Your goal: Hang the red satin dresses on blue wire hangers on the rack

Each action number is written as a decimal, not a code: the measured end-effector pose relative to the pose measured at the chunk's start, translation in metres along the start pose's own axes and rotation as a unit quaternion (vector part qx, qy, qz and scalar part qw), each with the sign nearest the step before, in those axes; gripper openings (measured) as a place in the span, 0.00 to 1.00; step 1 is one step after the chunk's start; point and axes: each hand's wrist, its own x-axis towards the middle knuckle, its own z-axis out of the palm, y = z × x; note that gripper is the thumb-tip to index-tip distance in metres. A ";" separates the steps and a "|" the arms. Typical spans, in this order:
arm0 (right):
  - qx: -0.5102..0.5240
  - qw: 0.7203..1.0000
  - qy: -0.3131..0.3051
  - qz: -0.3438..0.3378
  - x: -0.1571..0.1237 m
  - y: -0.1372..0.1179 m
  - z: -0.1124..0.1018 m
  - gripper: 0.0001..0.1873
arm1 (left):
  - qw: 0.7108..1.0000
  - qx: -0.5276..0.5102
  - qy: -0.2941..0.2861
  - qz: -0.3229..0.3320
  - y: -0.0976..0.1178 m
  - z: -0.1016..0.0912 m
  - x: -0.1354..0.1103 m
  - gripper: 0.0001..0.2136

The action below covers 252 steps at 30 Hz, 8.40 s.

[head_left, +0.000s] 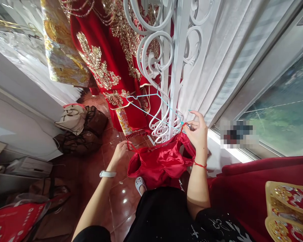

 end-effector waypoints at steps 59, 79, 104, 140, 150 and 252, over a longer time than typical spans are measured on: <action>-0.195 0.925 -0.294 -0.138 -0.010 -0.033 0.139 0.11 | 0.959 -0.043 0.089 0.265 0.088 -0.017 -0.003 0.17; -0.228 0.916 -0.295 -0.147 -0.015 -0.032 0.135 0.12 | 0.878 0.260 -0.169 0.364 0.193 0.022 0.027 0.17; -0.257 0.895 -0.107 0.349 -0.038 0.146 -0.041 0.03 | 0.813 0.420 0.103 0.389 0.134 0.035 0.038 0.14; -0.089 0.979 -0.175 -0.061 0.112 0.009 -0.045 0.09 | 0.847 0.366 0.048 0.383 0.137 0.031 0.051 0.13; 0.032 0.985 -0.093 -0.140 0.057 -0.011 0.012 0.08 | 0.975 -0.003 0.040 0.219 0.058 -0.007 0.034 0.31; -0.224 0.969 0.083 0.061 0.082 0.057 -0.052 0.19 | 0.902 0.238 0.243 0.268 0.146 0.014 0.047 0.20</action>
